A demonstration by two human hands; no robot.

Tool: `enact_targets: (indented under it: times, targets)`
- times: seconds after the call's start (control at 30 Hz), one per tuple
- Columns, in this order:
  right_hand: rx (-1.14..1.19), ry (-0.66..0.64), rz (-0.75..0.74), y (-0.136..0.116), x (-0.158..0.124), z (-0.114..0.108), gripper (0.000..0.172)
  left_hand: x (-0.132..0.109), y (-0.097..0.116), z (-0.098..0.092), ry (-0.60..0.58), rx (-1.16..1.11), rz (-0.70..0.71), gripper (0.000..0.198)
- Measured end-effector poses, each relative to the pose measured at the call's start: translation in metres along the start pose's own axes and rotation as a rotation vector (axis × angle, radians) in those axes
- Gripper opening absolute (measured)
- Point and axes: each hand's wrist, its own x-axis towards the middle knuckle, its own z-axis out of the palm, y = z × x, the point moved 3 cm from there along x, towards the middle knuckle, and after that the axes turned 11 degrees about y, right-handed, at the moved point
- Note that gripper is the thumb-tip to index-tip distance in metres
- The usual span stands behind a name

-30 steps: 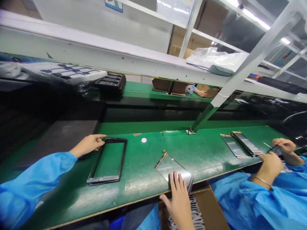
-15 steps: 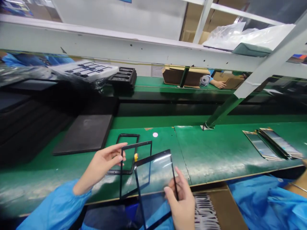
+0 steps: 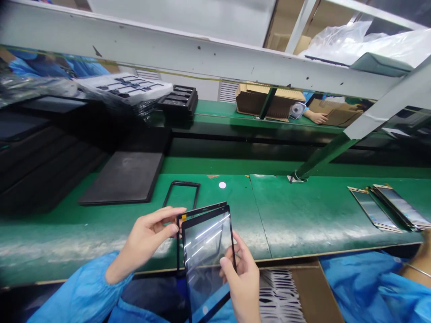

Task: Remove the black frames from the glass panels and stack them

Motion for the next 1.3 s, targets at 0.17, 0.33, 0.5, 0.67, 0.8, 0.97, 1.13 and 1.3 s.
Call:
enact_targets:
  times: [0.17,0.33,0.5,0.67,0.8,0.97,1.13,1.3]
  targets:
    - [-0.012,-0.011,-0.064,-0.001,-0.002,0.0,0.07,-0.003,-0.001,0.005,-0.019,-0.048,-0.07,0.029]
    - [-0.098,0.041,-0.103,0.003,-0.009,-0.002,0.072,-0.004,-0.011,0.008,-0.002,-0.16,-0.229,0.044]
    - [-0.095,0.063,-0.08,0.004,-0.014,0.0,0.069,-0.006,-0.021,0.007,0.037,-0.182,-0.276,0.049]
    - [-0.103,0.069,-0.047,0.002,-0.015,0.002,0.074,-0.007,-0.027,0.007,0.057,-0.206,-0.319,0.051]
    - [-0.135,0.028,-0.028,0.003,-0.013,0.001,0.078,-0.007,-0.031,0.008,0.042,-0.251,-0.364,0.052]
    - [-0.183,0.0,-0.011,0.006,-0.011,0.001,0.079,-0.007,-0.036,0.007,0.046,-0.254,-0.359,0.052]
    - [-0.179,-0.002,-0.005,0.007,-0.011,0.001,0.078,-0.007,-0.035,0.007,0.053,-0.24,-0.354,0.051]
    - [-0.183,0.009,0.009,0.009,-0.013,0.002,0.08,-0.008,-0.033,0.009,0.053,-0.225,-0.354,0.053]
